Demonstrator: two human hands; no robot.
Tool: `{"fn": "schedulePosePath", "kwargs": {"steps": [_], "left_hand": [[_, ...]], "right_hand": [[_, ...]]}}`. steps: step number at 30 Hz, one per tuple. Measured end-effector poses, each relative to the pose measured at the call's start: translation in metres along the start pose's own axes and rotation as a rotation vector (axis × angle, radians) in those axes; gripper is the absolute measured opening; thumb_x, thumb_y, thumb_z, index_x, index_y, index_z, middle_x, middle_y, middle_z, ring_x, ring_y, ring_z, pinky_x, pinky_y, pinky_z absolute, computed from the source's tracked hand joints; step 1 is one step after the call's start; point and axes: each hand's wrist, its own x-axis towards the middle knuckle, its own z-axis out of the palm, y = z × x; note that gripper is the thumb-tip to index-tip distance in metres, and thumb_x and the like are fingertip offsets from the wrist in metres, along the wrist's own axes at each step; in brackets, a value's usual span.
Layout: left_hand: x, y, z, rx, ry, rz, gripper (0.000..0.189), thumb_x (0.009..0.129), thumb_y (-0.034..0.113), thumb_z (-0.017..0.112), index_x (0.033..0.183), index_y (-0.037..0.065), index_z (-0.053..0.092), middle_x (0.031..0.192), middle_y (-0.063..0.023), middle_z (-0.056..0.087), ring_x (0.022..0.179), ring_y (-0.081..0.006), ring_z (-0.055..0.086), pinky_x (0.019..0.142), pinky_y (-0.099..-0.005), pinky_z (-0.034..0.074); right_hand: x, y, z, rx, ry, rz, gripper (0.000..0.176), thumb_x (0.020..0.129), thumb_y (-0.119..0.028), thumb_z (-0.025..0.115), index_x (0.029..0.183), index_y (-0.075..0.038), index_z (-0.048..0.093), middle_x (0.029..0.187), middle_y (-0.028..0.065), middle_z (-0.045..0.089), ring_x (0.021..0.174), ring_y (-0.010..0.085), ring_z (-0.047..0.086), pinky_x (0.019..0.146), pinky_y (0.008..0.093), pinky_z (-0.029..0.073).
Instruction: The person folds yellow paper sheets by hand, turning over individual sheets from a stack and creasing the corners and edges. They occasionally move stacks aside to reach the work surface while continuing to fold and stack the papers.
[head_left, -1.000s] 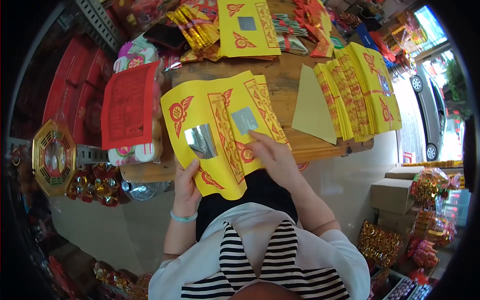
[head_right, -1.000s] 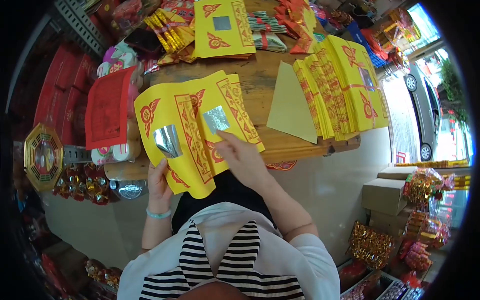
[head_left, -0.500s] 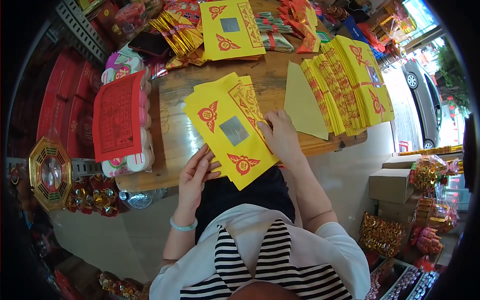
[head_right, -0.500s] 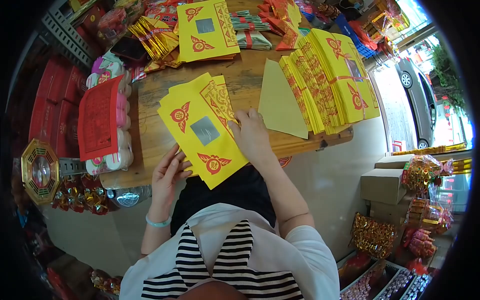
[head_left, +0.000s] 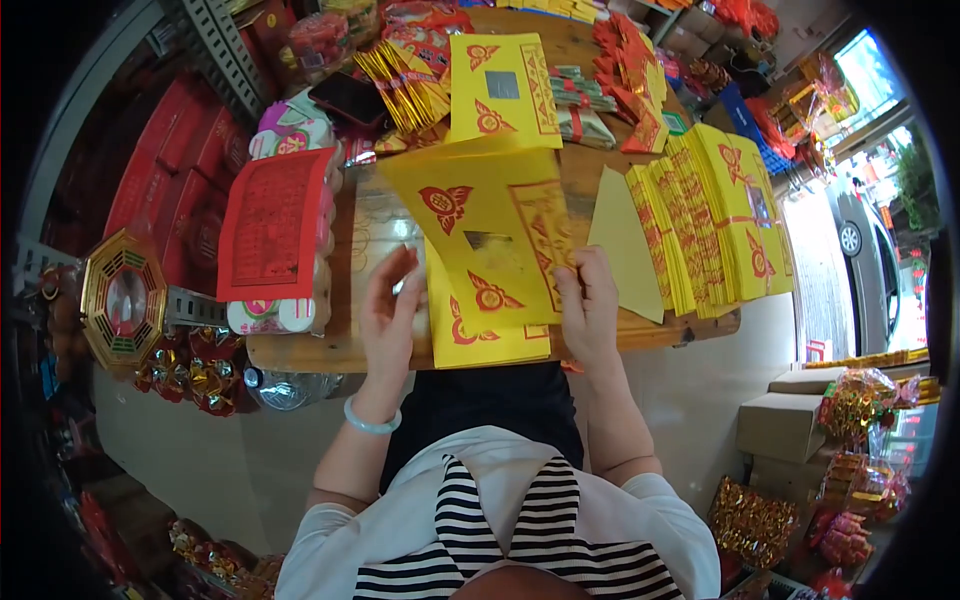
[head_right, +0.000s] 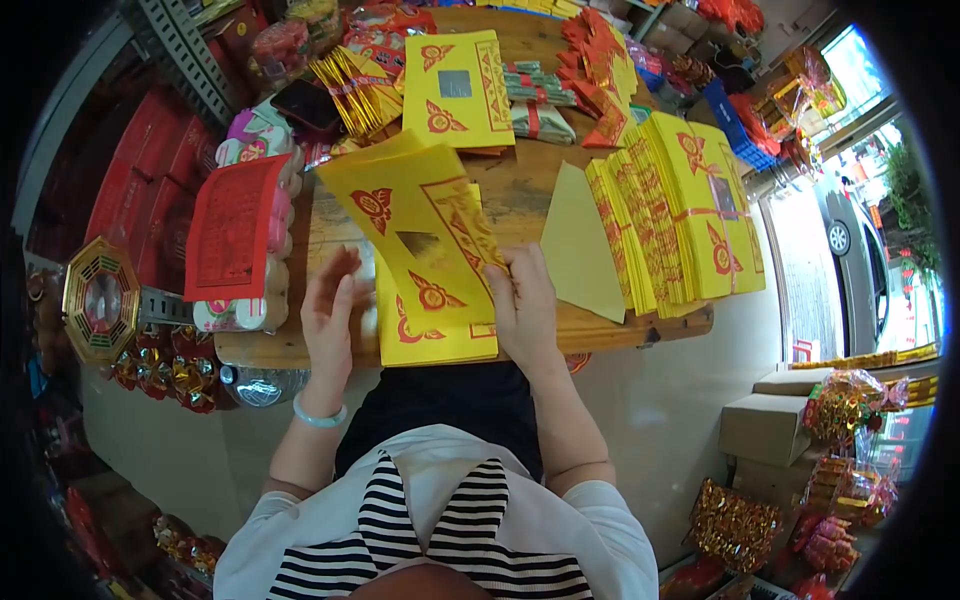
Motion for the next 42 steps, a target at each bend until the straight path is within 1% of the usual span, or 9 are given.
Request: {"fn": "schedulePosePath", "kwargs": {"steps": [3, 8, 18, 23, 26, 29, 33, 39, 42], "left_hand": [[0.025, 0.004, 0.015, -0.03, -0.061, 0.249, 0.044, 0.091, 0.005, 0.063, 0.133, 0.003, 0.05, 0.128, -0.0126, 0.058, 0.115, -0.0189, 0.055, 0.092, -0.0285, 0.047], [0.032, -0.002, 0.024, -0.166, -0.246, 0.178, 0.044, 0.088, 0.004, 0.068, 0.129, 0.003, 0.051, 0.115, -0.0095, 0.065, 0.096, -0.0175, 0.062, 0.083, -0.0247, 0.049], [0.025, -0.028, 0.02, -0.045, -0.232, 0.17, 0.028, 0.09, 0.006, 0.067, 0.117, 0.001, 0.061, 0.101, -0.0086, 0.069, 0.081, -0.0141, 0.064, 0.074, -0.0226, 0.05], [0.02, -0.028, 0.019, -0.092, -0.228, 0.095, 0.024, 0.092, 0.008, 0.066, 0.114, -0.001, 0.063, 0.099, -0.0087, 0.07, 0.078, -0.0125, 0.063, 0.07, -0.0222, 0.05], [0.016, -0.03, 0.01, 0.036, -0.223, 0.014, 0.025, 0.093, 0.008, 0.064, 0.116, 0.0, 0.062, 0.1, -0.0094, 0.07, 0.079, -0.0126, 0.064, 0.069, -0.0218, 0.05], [0.017, -0.028, 0.007, 0.172, -0.228, -0.059, 0.026, 0.095, 0.009, 0.062, 0.119, 0.0, 0.06, 0.101, -0.0101, 0.07, 0.079, -0.0127, 0.064, 0.068, -0.0214, 0.05], [0.017, -0.01, 0.012, -0.194, -0.005, -0.127, 0.026, 0.098, 0.009, 0.058, 0.122, 0.001, 0.058, 0.102, -0.0113, 0.069, 0.079, -0.0136, 0.066, 0.069, -0.0207, 0.051], [0.002, -0.016, 0.004, -0.08, -0.109, -0.167, 0.03, 0.101, 0.016, 0.053, 0.128, 0.004, 0.055, 0.101, -0.0095, 0.066, 0.08, -0.0131, 0.064, 0.069, -0.0195, 0.048], [-0.005, -0.014, 0.002, -0.062, -0.116, -0.18, 0.029, 0.101, 0.015, 0.053, 0.127, 0.003, 0.056, 0.101, -0.0095, 0.067, 0.079, -0.013, 0.063, 0.069, -0.0208, 0.049]], "right_hand": [[0.007, 0.0, -0.003, 0.317, 0.067, -0.038, 0.021, 0.096, -0.006, 0.054, 0.116, 0.001, 0.052, 0.096, 0.0089, 0.055, 0.079, 0.0186, 0.052, 0.074, 0.0264, 0.043], [0.003, 0.006, 0.022, 0.605, 0.225, -0.054, 0.021, 0.099, -0.007, 0.051, 0.117, 0.001, 0.051, 0.101, 0.01, 0.057, 0.082, 0.0179, 0.052, 0.077, 0.0259, 0.044], [-0.026, 0.039, 0.034, 0.129, -0.01, 0.139, 0.02, 0.099, -0.008, 0.05, 0.116, 0.003, 0.052, 0.098, 0.0131, 0.062, 0.079, 0.0174, 0.055, 0.073, 0.0278, 0.046], [-0.029, 0.048, 0.026, 0.12, -0.162, 0.332, 0.026, 0.098, -0.011, 0.051, 0.119, 0.004, 0.051, 0.099, 0.012, 0.062, 0.083, 0.0159, 0.055, 0.076, 0.0248, 0.045], [-0.016, 0.041, 0.034, 0.25, -0.043, 0.251, 0.023, 0.098, -0.012, 0.052, 0.116, 0.003, 0.052, 0.096, 0.0103, 0.062, 0.079, 0.0153, 0.054, 0.071, 0.0258, 0.044], [0.012, 0.032, 0.034, 0.37, 0.056, 0.206, 0.02, 0.099, -0.013, 0.052, 0.112, 0.001, 0.055, 0.094, 0.0077, 0.062, 0.078, 0.0138, 0.053, 0.069, 0.0258, 0.044], [0.091, 0.017, 0.018, 0.349, 0.086, 0.244, 0.025, 0.099, -0.016, 0.051, 0.117, 0.001, 0.056, 0.099, 0.0061, 0.063, 0.081, 0.0124, 0.054, 0.074, 0.0243, 0.045], [0.22, 0.065, 0.038, 0.269, 0.238, 0.153, 0.031, 0.097, -0.018, 0.056, 0.118, 0.004, 0.058, 0.097, 0.0109, 0.066, 0.083, 0.0167, 0.058, 0.077, 0.0275, 0.047], [0.256, 0.103, 0.046, -0.252, 0.278, 0.133, 0.032, 0.095, -0.018, 0.059, 0.118, 0.004, 0.058, 0.095, 0.0119, 0.065, 0.081, 0.0194, 0.059, 0.076, 0.0296, 0.048]]}}
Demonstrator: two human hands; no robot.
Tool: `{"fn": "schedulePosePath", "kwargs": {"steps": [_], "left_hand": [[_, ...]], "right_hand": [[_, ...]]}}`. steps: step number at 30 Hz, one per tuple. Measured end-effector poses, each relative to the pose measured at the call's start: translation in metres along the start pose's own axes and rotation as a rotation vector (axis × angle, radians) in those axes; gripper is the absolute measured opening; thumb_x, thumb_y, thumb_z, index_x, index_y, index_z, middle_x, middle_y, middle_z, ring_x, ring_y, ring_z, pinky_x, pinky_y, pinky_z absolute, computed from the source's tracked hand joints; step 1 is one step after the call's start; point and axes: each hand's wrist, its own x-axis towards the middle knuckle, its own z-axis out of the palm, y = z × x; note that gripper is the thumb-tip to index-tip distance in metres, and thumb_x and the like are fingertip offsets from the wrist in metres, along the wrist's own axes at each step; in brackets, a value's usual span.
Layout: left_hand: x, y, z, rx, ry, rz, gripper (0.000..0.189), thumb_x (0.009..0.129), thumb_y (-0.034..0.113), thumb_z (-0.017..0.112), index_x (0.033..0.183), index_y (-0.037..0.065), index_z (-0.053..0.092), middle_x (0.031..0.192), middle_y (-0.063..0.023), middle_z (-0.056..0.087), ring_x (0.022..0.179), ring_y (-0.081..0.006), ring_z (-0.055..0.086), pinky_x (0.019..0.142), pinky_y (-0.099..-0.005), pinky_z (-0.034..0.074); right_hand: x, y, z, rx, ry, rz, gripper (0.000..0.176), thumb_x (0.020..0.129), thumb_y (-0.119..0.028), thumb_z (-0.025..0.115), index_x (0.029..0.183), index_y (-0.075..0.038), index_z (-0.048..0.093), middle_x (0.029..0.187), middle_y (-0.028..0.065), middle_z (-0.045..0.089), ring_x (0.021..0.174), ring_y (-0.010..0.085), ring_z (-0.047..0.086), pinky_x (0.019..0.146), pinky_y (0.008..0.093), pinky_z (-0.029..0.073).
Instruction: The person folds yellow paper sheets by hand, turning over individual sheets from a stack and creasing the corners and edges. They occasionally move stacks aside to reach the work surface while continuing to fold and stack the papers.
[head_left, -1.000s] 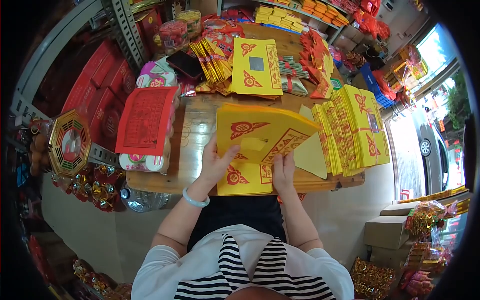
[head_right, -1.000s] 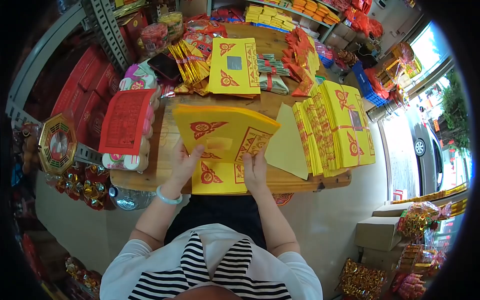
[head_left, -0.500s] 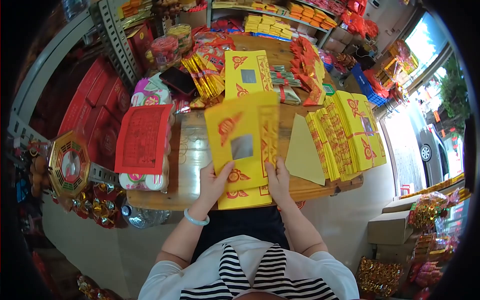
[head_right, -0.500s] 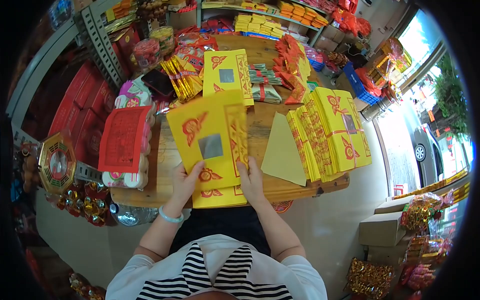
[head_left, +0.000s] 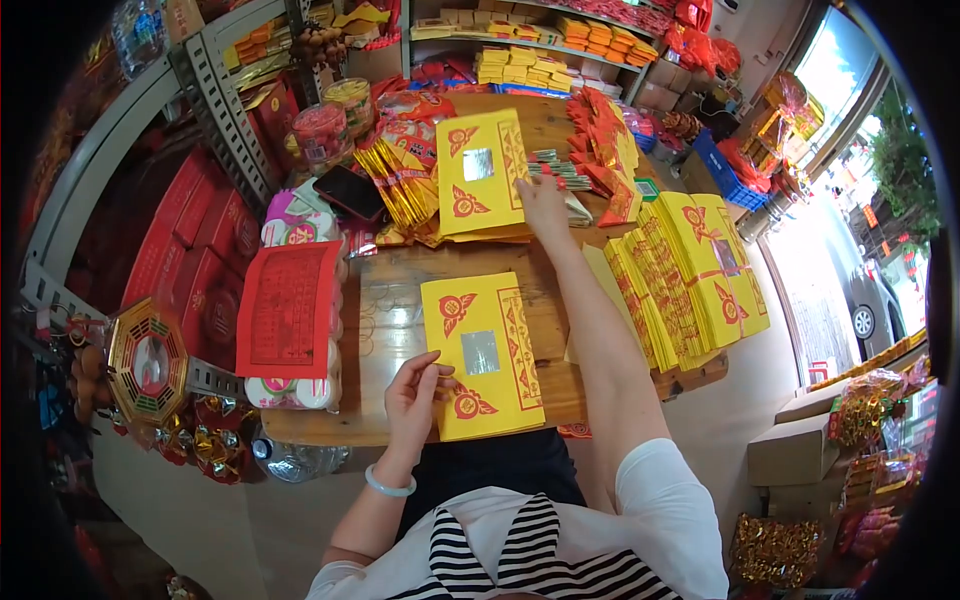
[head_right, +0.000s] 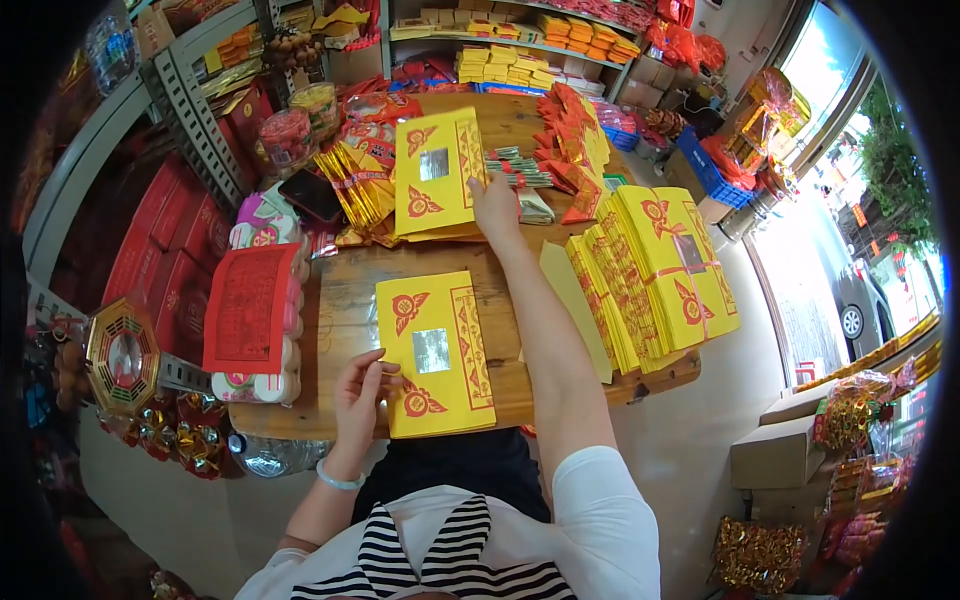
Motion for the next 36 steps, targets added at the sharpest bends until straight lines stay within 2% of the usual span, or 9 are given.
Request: {"fn": "schedulePosePath", "kwargs": {"steps": [1, 3, 4, 8, 9, 11, 16, 27, 36], "left_hand": [[-0.002, 0.001, -0.001, 0.008, 0.001, -0.009, 0.029, 0.101, 0.015, 0.053, 0.127, 0.002, 0.056, 0.101, -0.0096, 0.067, 0.079, -0.013, 0.063, 0.07, -0.0212, 0.049], [-0.003, 0.005, -0.011, 0.005, 0.01, 0.0, 0.027, 0.101, 0.014, 0.053, 0.125, 0.002, 0.056, 0.101, -0.0094, 0.067, 0.08, -0.0127, 0.063, 0.07, -0.0209, 0.049], [-0.002, 0.007, -0.017, -0.005, 0.013, 0.01, 0.026, 0.101, 0.013, 0.053, 0.124, 0.002, 0.057, 0.101, -0.0093, 0.067, 0.08, -0.0125, 0.063, 0.071, -0.0207, 0.049], [-0.007, 0.006, -0.022, 0.006, 0.074, 0.012, 0.024, 0.1, 0.011, 0.054, 0.121, 0.001, 0.058, 0.101, -0.0075, 0.066, 0.084, -0.0107, 0.06, 0.074, -0.02, 0.049], [-0.009, 0.006, -0.023, 0.009, 0.098, -0.021, 0.024, 0.1, 0.011, 0.054, 0.121, 0.001, 0.058, 0.101, -0.0075, 0.066, 0.084, -0.0107, 0.06, 0.074, -0.02, 0.049], [-0.013, 0.004, -0.025, 0.049, 0.117, -0.019, 0.024, 0.1, 0.011, 0.054, 0.122, 0.001, 0.058, 0.103, -0.0069, 0.066, 0.087, -0.0106, 0.06, 0.076, -0.0195, 0.048], [-0.014, -0.006, -0.026, 0.016, 0.088, -0.063, 0.025, 0.1, 0.014, 0.055, 0.122, 0.002, 0.06, 0.107, -0.0069, 0.066, 0.09, -0.0105, 0.06, 0.079, -0.0214, 0.047], [-0.025, -0.011, -0.025, 0.028, 0.112, -0.124, 0.021, 0.099, 0.012, 0.056, 0.117, 0.001, 0.062, 0.104, -0.0056, 0.066, 0.088, -0.01, 0.06, 0.08, -0.0206, 0.048], [-0.034, -0.007, -0.028, -0.049, 0.222, -0.076, 0.019, 0.1, 0.011, 0.055, 0.115, 0.003, 0.063, 0.103, -0.0047, 0.066, 0.087, -0.009, 0.059, 0.077, -0.0201, 0.047]], "right_hand": [[0.002, 0.005, 0.003, -0.169, 0.022, -0.026, 0.033, 0.094, -0.018, 0.06, 0.118, 0.004, 0.058, 0.094, 0.0122, 0.065, 0.08, 0.0203, 0.059, 0.075, 0.0303, 0.049], [-0.018, -0.007, -0.02, -0.097, 0.268, -0.304, 0.034, 0.091, -0.017, 0.063, 0.117, 0.004, 0.058, 0.09, 0.0121, 0.064, 0.076, 0.0236, 0.059, 0.072, 0.0326, 0.049], [-0.035, -0.021, -0.037, -0.098, 0.254, -0.297, 0.034, 0.091, -0.017, 0.063, 0.117, 0.004, 0.058, 0.09, 0.0121, 0.064, 0.076, 0.0236, 0.059, 0.072, 0.0326, 0.049], [-0.129, -0.062, -0.11, 0.244, -0.407, -0.078, 0.036, 0.09, -0.018, 0.066, 0.12, 0.001, 0.058, 0.101, 0.0112, 0.064, 0.083, 0.0237, 0.058, 0.074, 0.032, 0.048], [-0.154, -0.056, -0.115, 0.243, -0.44, -0.054, 0.036, 0.09, -0.018, 0.066, 0.12, 0.001, 0.058, 0.101, 0.0112, 0.064, 0.083, 0.0237, 0.058, 0.074, 0.032, 0.048], [-0.195, -0.047, -0.124, -0.023, -0.661, -0.378, 0.042, 0.085, -0.02, 0.071, 0.122, -0.003, 0.059, 0.117, 0.012, 0.062, 0.102, 0.0256, 0.058, 0.085, 0.0319, 0.048], [-0.253, -0.04, -0.142, -0.187, -0.716, -0.613, 0.049, 0.081, -0.022, 0.075, 0.124, -0.005, 0.06, 0.129, 0.013, 0.057, 0.121, 0.0301, 0.053, 0.098, 0.0353, 0.046], [-0.265, -0.026, -0.159, -0.153, -0.836, -0.53, 0.048, 0.083, -0.022, 0.072, 0.126, -0.005, 0.06, 0.139, 0.0114, 0.053, 0.135, 0.0323, 0.044, 0.106, 0.0388, 0.041], [-0.266, -0.027, -0.157, 0.081, -0.788, -0.284, 0.031, 0.093, -0.013, 0.061, 0.122, -0.004, 0.064, 0.128, 0.0141, 0.064, 0.132, 0.0306, 0.049, 0.103, 0.0357, 0.045]]}}
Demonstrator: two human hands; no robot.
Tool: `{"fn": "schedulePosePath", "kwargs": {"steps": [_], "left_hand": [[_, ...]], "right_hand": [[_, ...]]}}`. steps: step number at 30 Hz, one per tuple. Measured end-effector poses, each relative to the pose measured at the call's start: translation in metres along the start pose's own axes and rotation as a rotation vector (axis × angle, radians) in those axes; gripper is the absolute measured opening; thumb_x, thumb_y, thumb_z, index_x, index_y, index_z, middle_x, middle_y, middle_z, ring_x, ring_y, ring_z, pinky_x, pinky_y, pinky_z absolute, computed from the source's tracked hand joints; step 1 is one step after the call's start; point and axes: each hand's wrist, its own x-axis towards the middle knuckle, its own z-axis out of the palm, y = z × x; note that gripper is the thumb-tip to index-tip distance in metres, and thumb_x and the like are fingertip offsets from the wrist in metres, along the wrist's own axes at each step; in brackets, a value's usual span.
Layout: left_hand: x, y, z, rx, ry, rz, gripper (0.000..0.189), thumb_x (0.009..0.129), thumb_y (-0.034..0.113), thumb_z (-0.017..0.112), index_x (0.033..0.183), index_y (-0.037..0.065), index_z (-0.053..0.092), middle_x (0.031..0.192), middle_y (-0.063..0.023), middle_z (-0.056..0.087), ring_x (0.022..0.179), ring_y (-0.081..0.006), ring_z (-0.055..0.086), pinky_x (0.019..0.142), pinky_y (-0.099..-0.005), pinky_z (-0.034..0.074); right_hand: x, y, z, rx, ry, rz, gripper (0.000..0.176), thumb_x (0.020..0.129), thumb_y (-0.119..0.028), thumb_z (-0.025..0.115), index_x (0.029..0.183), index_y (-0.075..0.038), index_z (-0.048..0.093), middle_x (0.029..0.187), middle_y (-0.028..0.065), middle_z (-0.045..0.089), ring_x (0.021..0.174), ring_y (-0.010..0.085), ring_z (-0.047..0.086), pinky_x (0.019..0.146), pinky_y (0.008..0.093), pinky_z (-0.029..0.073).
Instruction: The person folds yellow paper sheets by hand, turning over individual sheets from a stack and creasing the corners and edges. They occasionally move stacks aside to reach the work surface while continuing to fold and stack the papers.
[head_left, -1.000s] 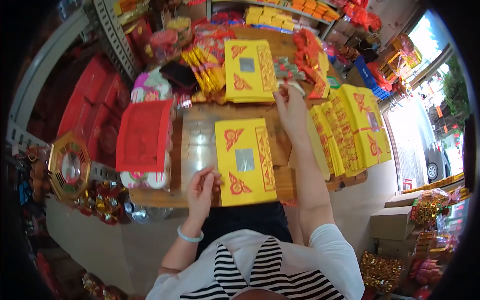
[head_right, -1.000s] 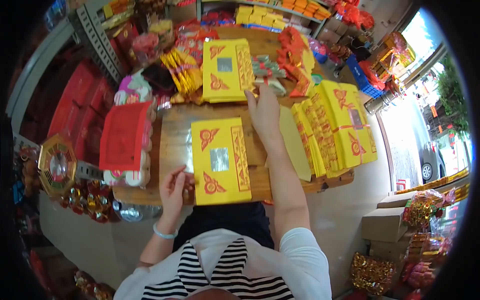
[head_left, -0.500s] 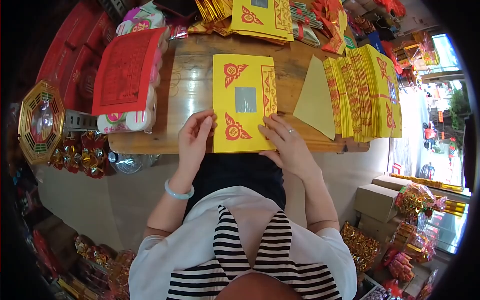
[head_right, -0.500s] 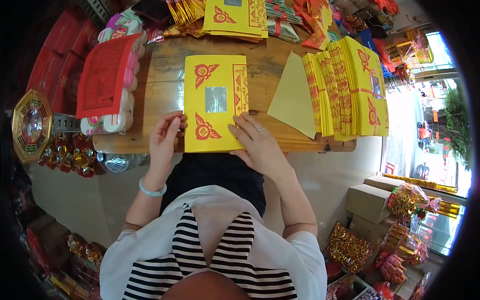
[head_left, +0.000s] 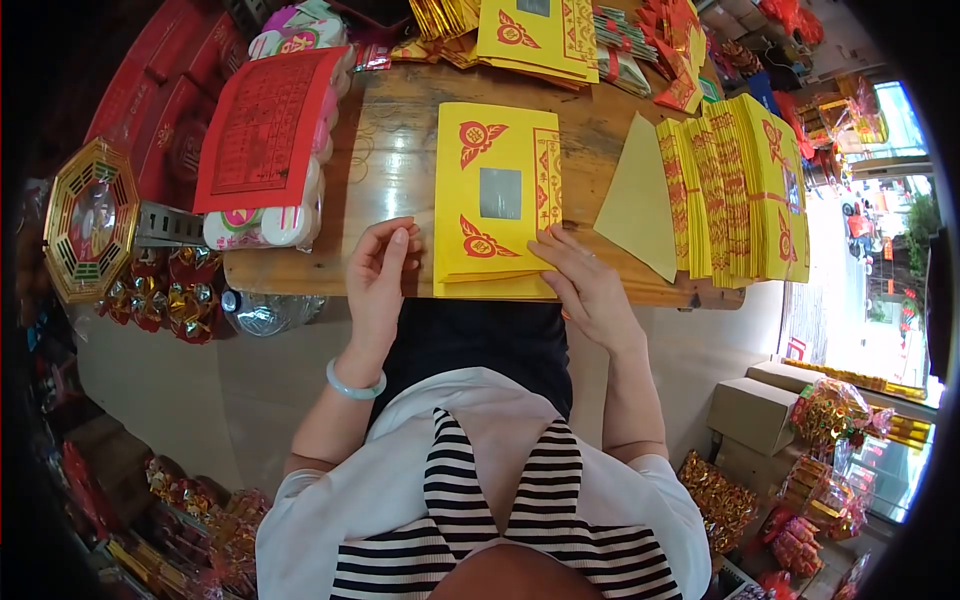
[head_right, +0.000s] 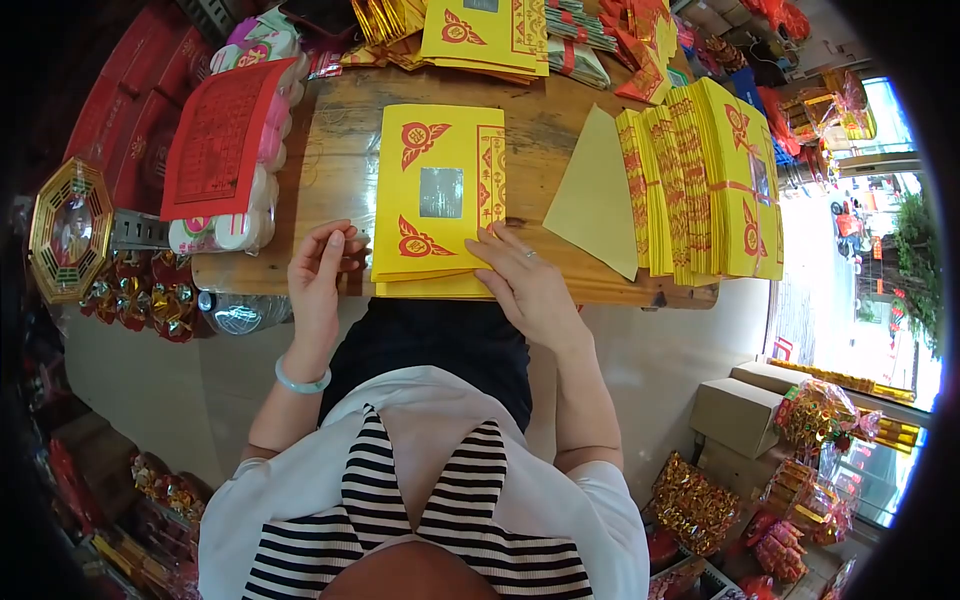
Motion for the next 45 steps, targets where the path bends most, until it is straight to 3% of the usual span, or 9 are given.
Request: {"fn": "schedulePosePath", "kwargs": {"steps": [16, 26, 31, 35, 41, 45], "left_hand": [[-0.006, 0.003, 0.007, 0.02, -0.014, 0.078, 0.017, 0.099, 0.009, 0.055, 0.113, 0.003, 0.063, 0.104, -0.0048, 0.065, 0.084, -0.0086, 0.057, 0.076, -0.0195, 0.047], [-0.013, 0.005, 0.021, 0.054, -0.069, 0.149, 0.032, 0.101, 0.013, 0.052, 0.131, 0.001, 0.052, 0.118, -0.0112, 0.061, 0.099, -0.014, 0.06, 0.088, -0.0251, 0.049], [-0.012, 0.014, 0.037, -0.305, -0.086, -0.132, 0.044, 0.101, 0.012, 0.051, 0.142, 0.002, 0.039, 0.126, -0.0134, 0.057, 0.104, -0.0168, 0.06, 0.092, -0.0257, 0.049], [-0.008, 0.017, 0.041, -0.479, -0.101, -0.377, 0.049, 0.101, 0.011, 0.051, 0.146, 0.002, 0.033, 0.13, -0.0138, 0.055, 0.101, -0.0152, 0.061, 0.083, -0.0218, 0.051], [-0.004, 0.003, 0.029, -0.407, -0.061, -0.31, 0.054, 0.1, 0.007, 0.051, 0.148, -0.001, 0.027, 0.128, -0.014, 0.054, 0.11, -0.0163, 0.056, 0.093, -0.0233, 0.047], [-0.004, -0.001, 0.018, -0.361, -0.16, -0.279, 0.052, 0.099, 0.007, 0.053, 0.147, 0.004, 0.034, 0.124, -0.0113, 0.056, 0.083, -0.0098, 0.058, 0.067, -0.0172, 0.049]], "right_hand": [[0.002, -0.001, -0.006, 0.135, -0.007, 0.062, 0.027, 0.096, -0.008, 0.053, 0.12, 0.001, 0.065, 0.125, 0.0143, 0.065, 0.131, 0.032, 0.051, 0.103, 0.0339, 0.044], [-0.002, -0.003, 0.0, 0.247, 0.091, 0.139, 0.027, 0.097, -0.008, 0.052, 0.118, 0.004, 0.064, 0.126, 0.0147, 0.065, 0.131, 0.032, 0.051, 0.102, 0.0341, 0.044], [-0.002, -0.001, 0.002, 0.266, 0.102, 0.124, 0.027, 0.097, -0.008, 0.051, 0.118, 0.004, 0.063, 0.127, 0.0143, 0.064, 0.131, 0.0318, 0.051, 0.102, 0.0334, 0.044], [-0.002, -0.001, 0.002, 0.25, 0.089, 0.107, 0.027, 0.097, -0.008, 0.051, 0.118, 0.005, 0.063, 0.128, 0.0141, 0.064, 0.13, 0.0315, 0.051, 0.102, 0.0329, 0.044], [-0.002, -0.003, -0.001, 0.262, 0.089, 0.139, 0.028, 0.098, -0.008, 0.051, 0.12, 0.006, 0.062, 0.128, 0.0146, 0.064, 0.13, 0.0315, 0.052, 0.101, 0.0325, 0.044], [-0.003, 0.0, 0.0, 0.273, 0.091, 0.16, 0.029, 0.098, -0.008, 0.051, 0.121, 0.006, 0.061, 0.128, 0.0151, 0.064, 0.13, 0.0316, 0.052, 0.1, 0.0319, 0.044]]}}
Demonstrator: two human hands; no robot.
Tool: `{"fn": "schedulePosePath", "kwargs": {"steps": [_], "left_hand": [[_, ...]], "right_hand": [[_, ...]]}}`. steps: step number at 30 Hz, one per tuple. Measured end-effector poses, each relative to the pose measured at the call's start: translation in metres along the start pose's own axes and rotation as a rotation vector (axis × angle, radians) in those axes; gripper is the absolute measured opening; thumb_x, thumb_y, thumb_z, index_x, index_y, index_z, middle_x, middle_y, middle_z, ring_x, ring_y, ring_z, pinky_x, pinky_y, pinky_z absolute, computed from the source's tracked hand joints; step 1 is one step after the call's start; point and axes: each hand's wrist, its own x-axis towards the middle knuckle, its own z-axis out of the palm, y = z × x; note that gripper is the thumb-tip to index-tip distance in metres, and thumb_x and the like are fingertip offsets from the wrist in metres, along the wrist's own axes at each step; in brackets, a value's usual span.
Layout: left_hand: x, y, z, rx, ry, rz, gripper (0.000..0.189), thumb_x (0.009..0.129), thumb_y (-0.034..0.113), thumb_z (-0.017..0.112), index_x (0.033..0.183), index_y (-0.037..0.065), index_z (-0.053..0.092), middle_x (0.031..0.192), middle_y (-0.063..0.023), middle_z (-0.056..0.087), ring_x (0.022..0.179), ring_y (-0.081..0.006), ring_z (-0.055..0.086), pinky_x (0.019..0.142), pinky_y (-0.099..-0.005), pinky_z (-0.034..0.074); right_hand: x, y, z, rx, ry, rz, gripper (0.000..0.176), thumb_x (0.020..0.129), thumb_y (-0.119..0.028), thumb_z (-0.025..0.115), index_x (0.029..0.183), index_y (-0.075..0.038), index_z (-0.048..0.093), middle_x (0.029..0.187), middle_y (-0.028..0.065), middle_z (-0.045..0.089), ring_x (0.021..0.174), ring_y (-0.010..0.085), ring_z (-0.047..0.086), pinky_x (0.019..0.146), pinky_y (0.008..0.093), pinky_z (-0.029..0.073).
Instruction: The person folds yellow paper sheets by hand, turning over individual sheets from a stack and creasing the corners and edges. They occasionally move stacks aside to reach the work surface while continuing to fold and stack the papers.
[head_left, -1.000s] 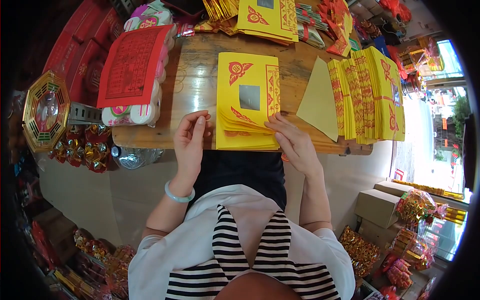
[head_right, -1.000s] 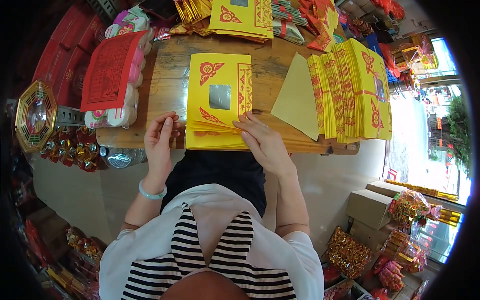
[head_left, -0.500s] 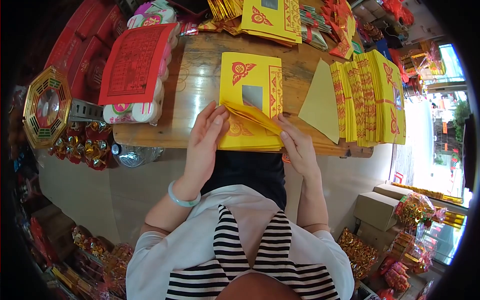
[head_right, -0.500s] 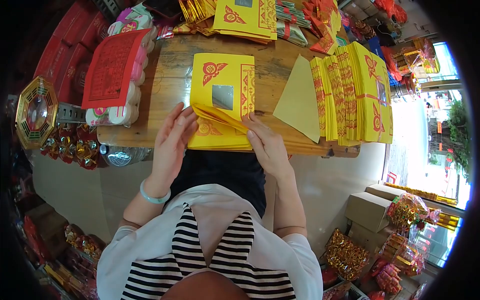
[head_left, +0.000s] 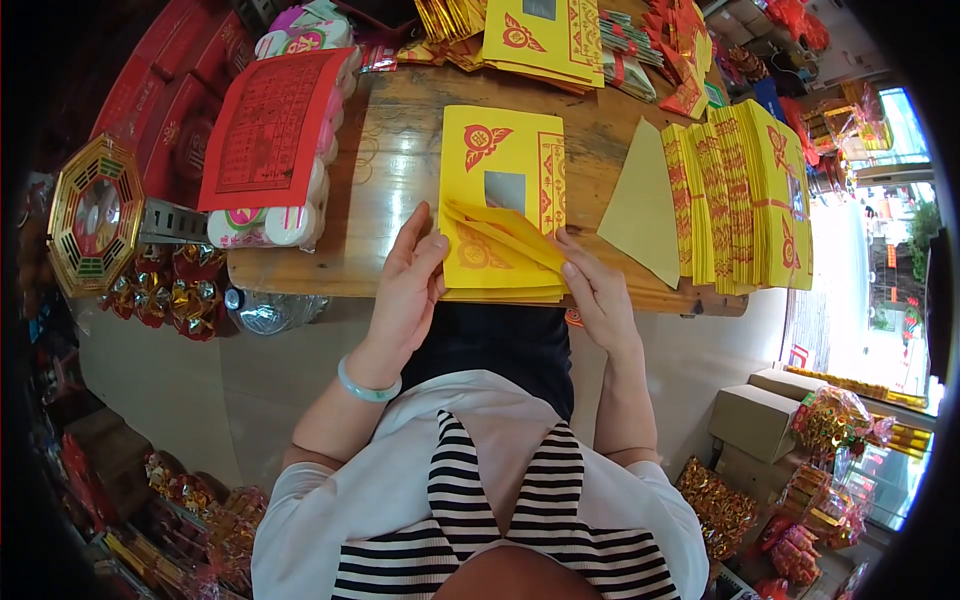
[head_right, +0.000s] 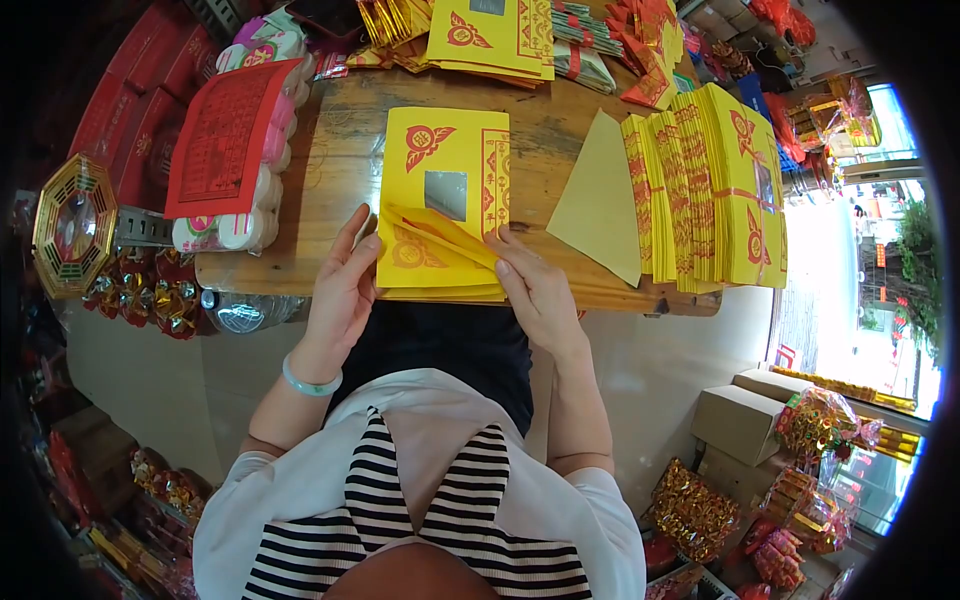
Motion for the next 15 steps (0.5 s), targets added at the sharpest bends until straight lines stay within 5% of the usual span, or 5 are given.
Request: {"fn": "schedulePosePath", "kwargs": {"steps": [6, 10, 11, 15], "left_hand": [[0.003, -0.004, 0.004, 0.277, 0.041, 0.122, 0.053, 0.097, 0.005, 0.055, 0.147, 0.003, 0.035, 0.111, -0.008, 0.059, 0.076, -0.0103, 0.056, 0.068, -0.0185, 0.049], [0.001, 0.001, 0.01, 1.253, 0.056, 0.756, 0.047, 0.099, 0.006, 0.053, 0.143, 0.0, 0.035, 0.107, -0.0116, 0.058, 0.089, -0.0149, 0.06, 0.077, -0.0207, 0.049], [0.002, 0.0, 0.01, 1.253, 0.055, 0.756, 0.047, 0.099, 0.006, 0.053, 0.143, 0.0, 0.035, 0.107, -0.0116, 0.058, 0.089, -0.0149, 0.06, 0.077, -0.0207, 0.049], [0.006, -0.001, 0.01, 0.356, -0.072, 0.08, 0.037, 0.101, 0.018, 0.054, 0.133, 0.003, 0.041, 0.107, -0.0125, 0.058, 0.083, -0.0178, 0.064, 0.076, -0.0247, 0.054]], "right_hand": [[0.0, -0.003, 0.0, 0.011, 0.004, 0.02, 0.03, 0.097, -0.007, 0.051, 0.123, 0.006, 0.061, 0.128, 0.0155, 0.064, 0.13, 0.0319, 0.052, 0.098, 0.0313, 0.044], [0.0, -0.002, 0.001, 0.034, 0.021, 0.007, 0.029, 0.097, -0.006, 0.051, 0.121, 0.004, 0.062, 0.127, 0.0152, 0.064, 0.131, 0.0325, 0.051, 0.098, 0.0315, 0.044], [0.0, -0.002, 0.001, 0.034, 0.022, 0.007, 0.029, 0.097, -0.006, 0.051, 0.121, 0.004, 0.062, 0.127, 0.0152, 0.064, 0.131, 0.0325, 0.051, 0.098, 0.0315, 0.044], [0.0, -0.001, 0.001, 0.016, -0.013, -0.06, 0.028, 0.096, -0.005, 0.052, 0.12, 0.002, 0.064, 0.126, 0.0149, 0.065, 0.131, 0.0336, 0.05, 0.1, 0.0332, 0.044]]}}
